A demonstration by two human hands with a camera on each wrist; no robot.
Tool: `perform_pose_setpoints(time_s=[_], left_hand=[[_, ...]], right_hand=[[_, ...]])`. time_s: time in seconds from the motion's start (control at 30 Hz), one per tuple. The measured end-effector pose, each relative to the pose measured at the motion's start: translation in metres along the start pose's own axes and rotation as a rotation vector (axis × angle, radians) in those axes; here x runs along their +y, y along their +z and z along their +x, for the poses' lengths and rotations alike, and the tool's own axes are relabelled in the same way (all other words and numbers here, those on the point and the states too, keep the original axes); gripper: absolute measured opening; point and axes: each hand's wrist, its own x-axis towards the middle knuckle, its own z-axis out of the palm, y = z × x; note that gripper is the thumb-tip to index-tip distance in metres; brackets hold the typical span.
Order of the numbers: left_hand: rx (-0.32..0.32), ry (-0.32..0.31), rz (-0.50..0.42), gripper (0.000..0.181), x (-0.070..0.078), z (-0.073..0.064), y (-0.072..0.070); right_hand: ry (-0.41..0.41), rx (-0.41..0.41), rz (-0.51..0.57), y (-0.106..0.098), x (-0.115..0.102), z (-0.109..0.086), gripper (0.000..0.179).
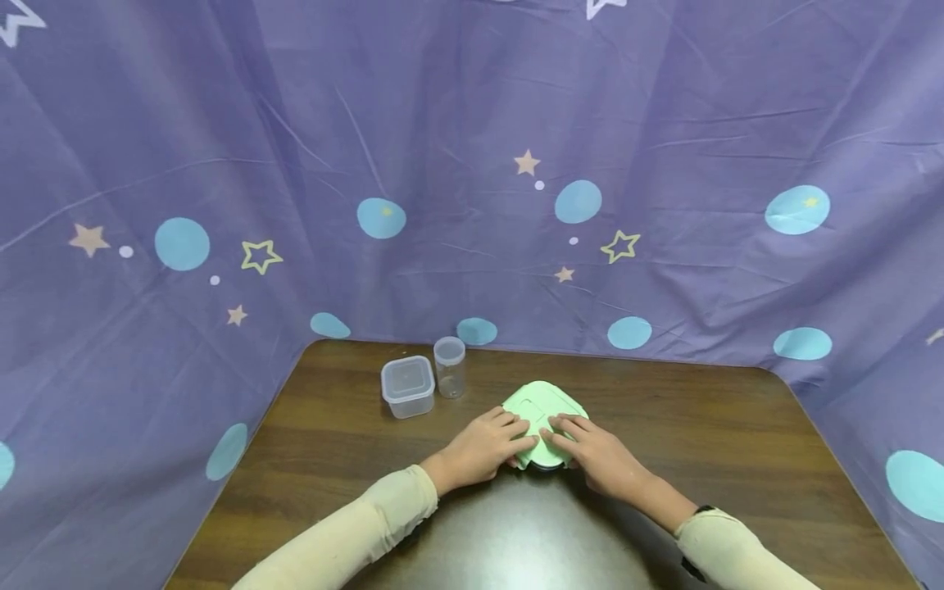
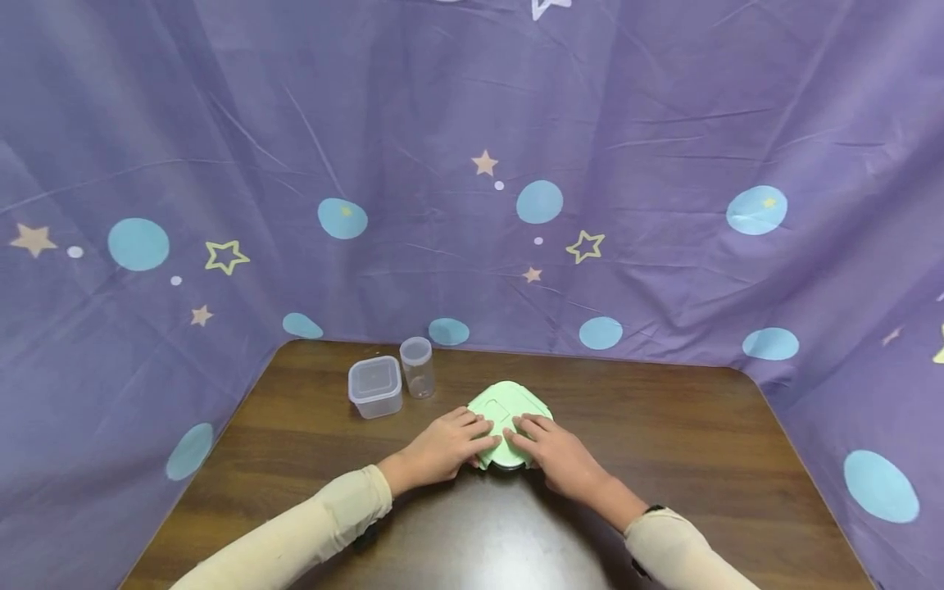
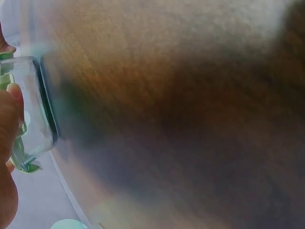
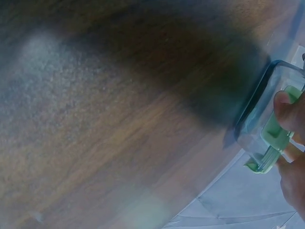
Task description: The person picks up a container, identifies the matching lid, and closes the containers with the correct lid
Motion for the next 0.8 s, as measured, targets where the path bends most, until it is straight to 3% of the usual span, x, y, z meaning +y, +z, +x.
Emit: perform_pose_setpoints(time_s=[0.47,0.8], left_hand=[[0.045,0.007,0.033,0.041,0.0009,-0.0012,0.0023],[0.044,0.010,0.023,0.040,0.0040,-0.0002,0.0031]], right_hand=[[0.023,0.001,0.005,-0.0005,-0.0012,0.0017,0.082],[0.035,-0.023,0.022,-0.0014,-0.0027,0.0012,0.080]])
